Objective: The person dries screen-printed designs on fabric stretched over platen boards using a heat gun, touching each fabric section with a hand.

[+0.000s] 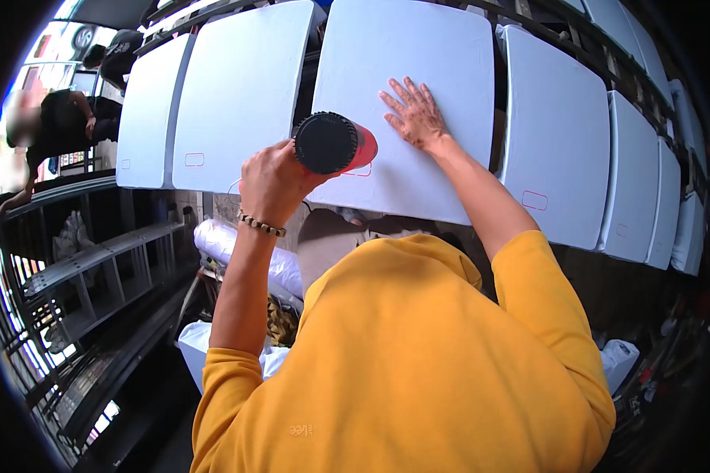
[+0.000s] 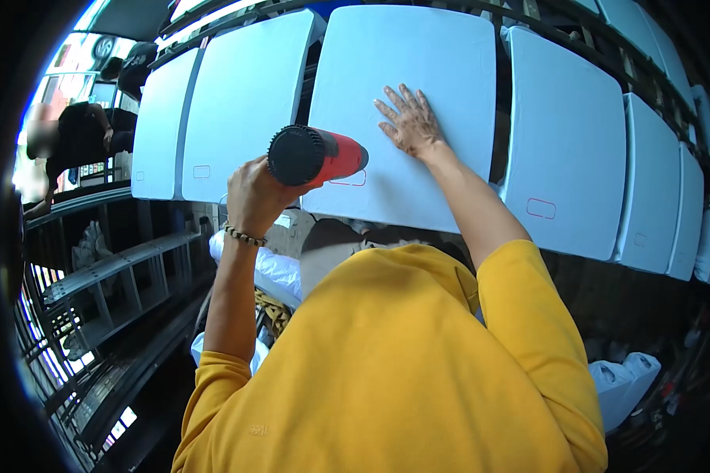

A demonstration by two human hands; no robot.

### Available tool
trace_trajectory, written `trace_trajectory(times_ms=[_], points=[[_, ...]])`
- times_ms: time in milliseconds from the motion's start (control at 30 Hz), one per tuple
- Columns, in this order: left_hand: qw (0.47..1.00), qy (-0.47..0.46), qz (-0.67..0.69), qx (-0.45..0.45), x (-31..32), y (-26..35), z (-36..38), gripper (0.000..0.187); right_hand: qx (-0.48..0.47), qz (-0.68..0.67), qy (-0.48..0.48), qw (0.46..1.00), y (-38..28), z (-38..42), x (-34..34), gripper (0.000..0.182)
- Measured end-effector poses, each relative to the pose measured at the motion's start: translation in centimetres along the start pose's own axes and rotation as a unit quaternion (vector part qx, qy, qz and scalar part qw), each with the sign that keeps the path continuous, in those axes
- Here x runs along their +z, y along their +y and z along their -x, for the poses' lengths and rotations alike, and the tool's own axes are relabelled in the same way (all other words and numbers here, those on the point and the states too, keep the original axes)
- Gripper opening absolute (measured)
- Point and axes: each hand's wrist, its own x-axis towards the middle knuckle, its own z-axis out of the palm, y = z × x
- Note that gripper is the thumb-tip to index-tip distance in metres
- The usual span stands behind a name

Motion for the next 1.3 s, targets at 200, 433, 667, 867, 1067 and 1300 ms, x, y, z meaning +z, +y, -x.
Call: trace_trajectory(times_ms=[200, 433, 667, 867, 1067, 1300], points=[[1.000, -0.019, 0.005, 0.003, -0.3, -0.5, 0.0, 0.044, 0.021, -0.009, -0.008, 1.000, -0.4, 0.2, -0.8, 0.057], [0.999, -0.016, 0.000, -0.035, -1.4, -2.6, -0.1, 0.040, 0.022, -0.004, 0.007, 1.000, -0.5, 0.1, -0.6, 0.055], [0.997, -0.020, -0.044, -0.052, -4.4, -5.6, 1.5, 0.041, 0.023, -0.007, 0.012, 1.000, -0.4, 0.3, -0.6, 0.055], [0.997, -0.043, -0.024, -0.056, -4.2, -6.0, 2.1, 0.039, 0.017, -0.011, 0.021, 1.000, -0.2, 0.3, -0.2, 0.055], [0.999, -0.008, -0.003, -0.052, -2.6, -5.5, 1.1, 0.040, 0.024, 0.004, 0.005, 1.000, -0.2, 0.2, -0.3, 0.055], [0.999, 0.004, 0.021, -0.046, -0.7, -3.6, 0.0, 0.040, 0.024, -0.029, 0.012, 0.999, -0.5, 0.3, -0.7, 0.054]])
